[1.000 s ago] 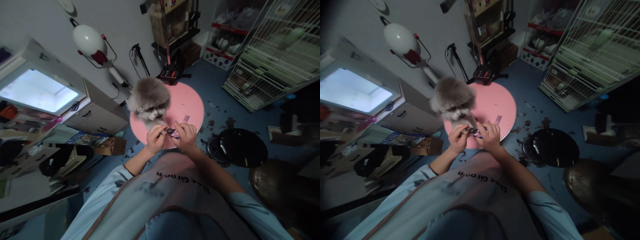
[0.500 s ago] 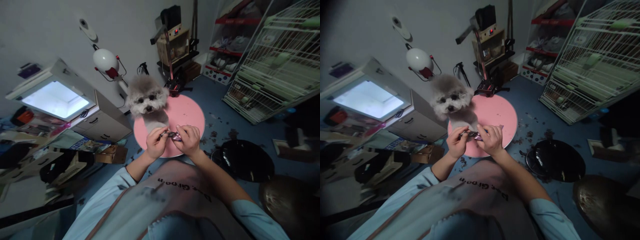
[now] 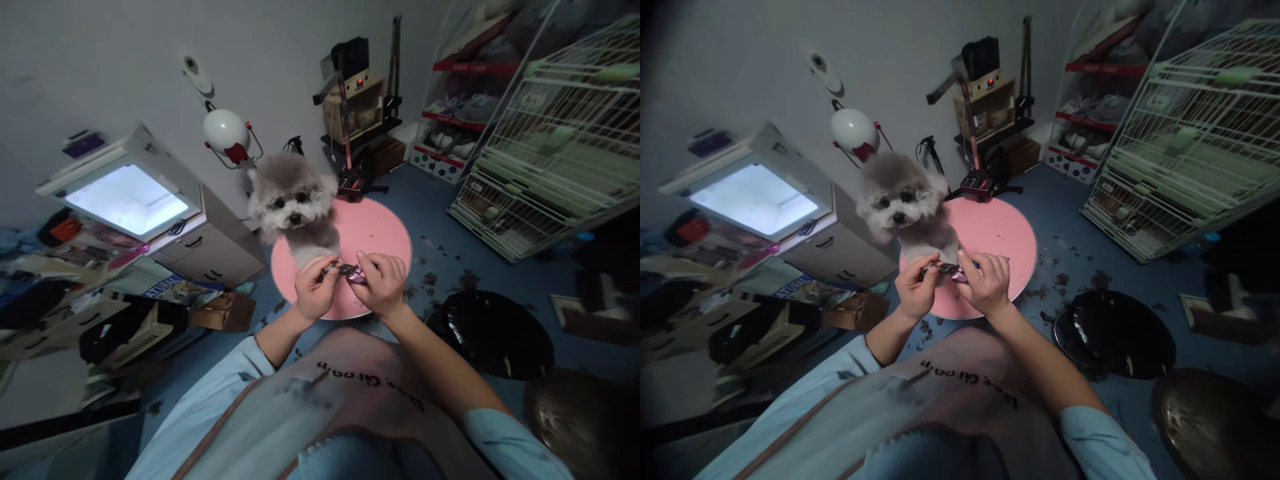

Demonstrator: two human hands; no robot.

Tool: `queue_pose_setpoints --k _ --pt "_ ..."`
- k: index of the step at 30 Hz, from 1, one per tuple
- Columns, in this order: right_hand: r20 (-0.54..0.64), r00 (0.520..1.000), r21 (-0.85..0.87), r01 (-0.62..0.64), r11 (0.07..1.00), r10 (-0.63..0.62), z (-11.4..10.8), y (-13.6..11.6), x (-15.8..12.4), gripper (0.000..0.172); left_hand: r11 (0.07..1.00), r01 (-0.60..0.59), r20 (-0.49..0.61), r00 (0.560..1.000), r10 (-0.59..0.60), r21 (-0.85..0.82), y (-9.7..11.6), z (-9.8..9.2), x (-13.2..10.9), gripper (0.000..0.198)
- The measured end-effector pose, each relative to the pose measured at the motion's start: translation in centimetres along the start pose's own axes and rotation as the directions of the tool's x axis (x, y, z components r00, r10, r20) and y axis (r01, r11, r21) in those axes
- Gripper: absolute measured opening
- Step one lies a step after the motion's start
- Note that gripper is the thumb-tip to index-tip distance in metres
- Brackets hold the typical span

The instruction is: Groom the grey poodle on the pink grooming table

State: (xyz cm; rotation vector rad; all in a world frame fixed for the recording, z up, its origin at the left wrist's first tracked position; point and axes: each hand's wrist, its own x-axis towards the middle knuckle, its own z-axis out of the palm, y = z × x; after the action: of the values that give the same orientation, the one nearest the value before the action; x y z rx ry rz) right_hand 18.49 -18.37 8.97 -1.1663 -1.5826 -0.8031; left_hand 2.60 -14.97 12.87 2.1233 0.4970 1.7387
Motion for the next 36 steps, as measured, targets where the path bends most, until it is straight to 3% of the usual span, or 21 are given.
queue_pose_setpoints --k 15,21,28,36 --pt "0.015 0.999 -0.036 -0.048 0.998 0.049 -0.9 -0.3 0.9 0.052 0.995 -0.090 -0.015 0.996 0.091 0.047 0.5 0.2 0.5 0.021" --pt "0.083 0.996 -0.012 -0.041 0.999 0.042 -1.2 -0.3 0.8 0.059 0.993 -0.104 -0.024 0.994 0.106 0.055 0.2 0.3 0.7 0.021" --pt "0.107 0.989 -0.093 -0.093 0.991 0.103 -2.2 -1.0 1.9 0.054 0.985 -0.135 -0.026 0.990 0.139 0.109 0.2 0.3 1.4 0.020" --pt "0.094 0.992 -0.119 -0.068 0.991 0.079 -2.1 -0.4 2.4 0.053 0.980 -0.153 -0.016 0.988 0.156 0.129 0.0 0.6 2.0 0.019"
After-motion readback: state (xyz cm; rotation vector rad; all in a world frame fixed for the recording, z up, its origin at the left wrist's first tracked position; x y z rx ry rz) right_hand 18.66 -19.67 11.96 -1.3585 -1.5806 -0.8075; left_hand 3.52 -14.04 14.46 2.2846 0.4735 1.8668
